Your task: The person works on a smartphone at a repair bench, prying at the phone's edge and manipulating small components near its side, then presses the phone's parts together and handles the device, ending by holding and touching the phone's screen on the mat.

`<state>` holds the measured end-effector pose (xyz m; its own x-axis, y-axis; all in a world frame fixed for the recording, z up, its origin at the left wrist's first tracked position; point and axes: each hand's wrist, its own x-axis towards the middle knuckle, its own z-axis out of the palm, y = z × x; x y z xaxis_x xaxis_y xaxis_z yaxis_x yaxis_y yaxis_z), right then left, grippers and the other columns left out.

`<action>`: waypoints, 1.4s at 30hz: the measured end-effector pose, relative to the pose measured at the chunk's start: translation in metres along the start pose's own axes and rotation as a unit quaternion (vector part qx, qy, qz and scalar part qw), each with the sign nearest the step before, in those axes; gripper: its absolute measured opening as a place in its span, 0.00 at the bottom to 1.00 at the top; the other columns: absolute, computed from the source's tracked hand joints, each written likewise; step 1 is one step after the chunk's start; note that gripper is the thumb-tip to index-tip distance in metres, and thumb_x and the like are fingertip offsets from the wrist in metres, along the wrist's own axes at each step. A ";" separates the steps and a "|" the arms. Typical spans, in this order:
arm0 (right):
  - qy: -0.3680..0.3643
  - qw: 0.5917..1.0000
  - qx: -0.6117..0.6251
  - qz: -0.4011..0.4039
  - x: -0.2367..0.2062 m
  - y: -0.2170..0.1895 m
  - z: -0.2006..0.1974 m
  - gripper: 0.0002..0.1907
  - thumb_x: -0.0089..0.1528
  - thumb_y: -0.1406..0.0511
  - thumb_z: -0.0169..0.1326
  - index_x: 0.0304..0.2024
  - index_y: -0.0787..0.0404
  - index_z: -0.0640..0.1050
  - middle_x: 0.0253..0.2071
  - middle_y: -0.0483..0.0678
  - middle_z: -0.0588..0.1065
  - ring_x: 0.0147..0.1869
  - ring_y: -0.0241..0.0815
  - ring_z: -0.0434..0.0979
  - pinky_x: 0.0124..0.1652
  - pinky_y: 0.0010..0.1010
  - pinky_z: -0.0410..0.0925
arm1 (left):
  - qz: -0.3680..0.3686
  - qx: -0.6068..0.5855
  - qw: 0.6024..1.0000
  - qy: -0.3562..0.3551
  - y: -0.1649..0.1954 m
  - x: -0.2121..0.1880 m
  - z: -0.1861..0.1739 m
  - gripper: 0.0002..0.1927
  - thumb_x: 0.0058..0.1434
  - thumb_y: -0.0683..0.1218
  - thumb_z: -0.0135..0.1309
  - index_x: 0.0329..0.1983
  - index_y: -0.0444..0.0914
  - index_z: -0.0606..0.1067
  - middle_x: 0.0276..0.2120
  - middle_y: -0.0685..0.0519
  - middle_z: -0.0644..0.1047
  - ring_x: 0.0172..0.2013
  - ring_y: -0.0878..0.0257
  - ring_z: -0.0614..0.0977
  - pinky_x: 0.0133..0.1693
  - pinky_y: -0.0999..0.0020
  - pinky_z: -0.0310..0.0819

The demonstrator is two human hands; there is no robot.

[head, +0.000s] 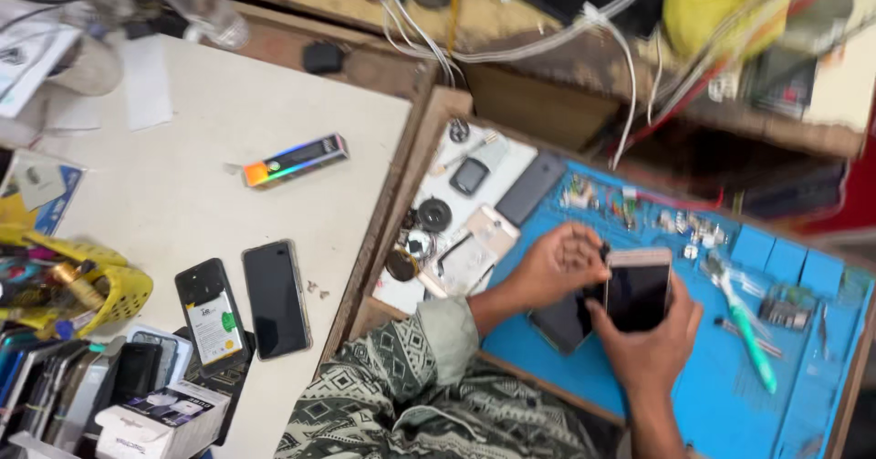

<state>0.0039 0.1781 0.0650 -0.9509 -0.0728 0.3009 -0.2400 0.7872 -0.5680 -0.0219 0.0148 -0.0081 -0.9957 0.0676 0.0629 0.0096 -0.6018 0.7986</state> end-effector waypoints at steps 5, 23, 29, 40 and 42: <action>0.017 1.000 0.016 -0.017 -0.001 0.005 0.008 0.51 0.43 0.58 0.76 0.65 0.66 0.69 0.53 0.58 0.69 0.55 0.55 0.73 0.52 0.43 0.70 | 0.004 0.015 1.000 -0.010 0.004 0.005 0.000 0.23 0.63 0.39 0.62 0.55 0.38 0.63 0.39 0.55 0.77 0.39 0.72 0.78 0.42 0.76 0.73; -0.017 0.998 0.048 0.022 0.001 0.003 0.016 0.48 0.41 0.59 0.74 0.61 0.66 0.71 0.51 0.56 0.72 0.53 0.51 0.76 0.50 0.40 0.72 | 0.011 0.008 0.992 -0.128 0.012 -0.001 -0.004 0.10 0.74 0.42 0.48 0.50 0.40 0.59 0.44 0.56 0.67 0.47 0.73 0.70 0.54 0.74 0.70; -0.024 0.997 0.062 0.032 0.001 0.002 0.016 0.46 0.41 0.60 0.74 0.60 0.66 0.72 0.50 0.56 0.72 0.53 0.50 0.77 0.50 0.40 0.72 | 0.005 0.021 0.991 -0.133 0.013 -0.002 -0.005 0.10 0.75 0.42 0.50 0.51 0.40 0.60 0.44 0.55 0.68 0.45 0.72 0.70 0.51 0.73 0.71; 0.000 0.998 0.051 0.027 -0.004 -0.001 0.016 0.45 0.42 0.60 0.74 0.60 0.67 0.72 0.50 0.57 0.73 0.52 0.51 0.77 0.50 0.40 0.72 | -0.020 0.042 0.998 -0.043 0.011 -0.002 -0.005 0.25 0.64 0.39 0.62 0.57 0.37 0.62 0.37 0.54 0.74 0.40 0.70 0.78 0.47 0.73 0.77; 0.005 0.999 0.048 0.023 -0.005 -0.001 0.015 0.45 0.43 0.60 0.74 0.60 0.67 0.72 0.50 0.57 0.73 0.52 0.51 0.78 0.50 0.40 0.72 | -0.036 0.036 0.998 -0.037 0.013 -0.002 -0.006 0.25 0.63 0.39 0.63 0.57 0.36 0.62 0.36 0.53 0.76 0.40 0.70 0.79 0.45 0.73 0.78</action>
<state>0.0061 0.1680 0.0526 -0.9594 -0.0318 0.2801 -0.2145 0.7271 -0.6522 -0.0204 0.0022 -0.0017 -0.9846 0.1684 0.0461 -0.0519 -0.5345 0.8436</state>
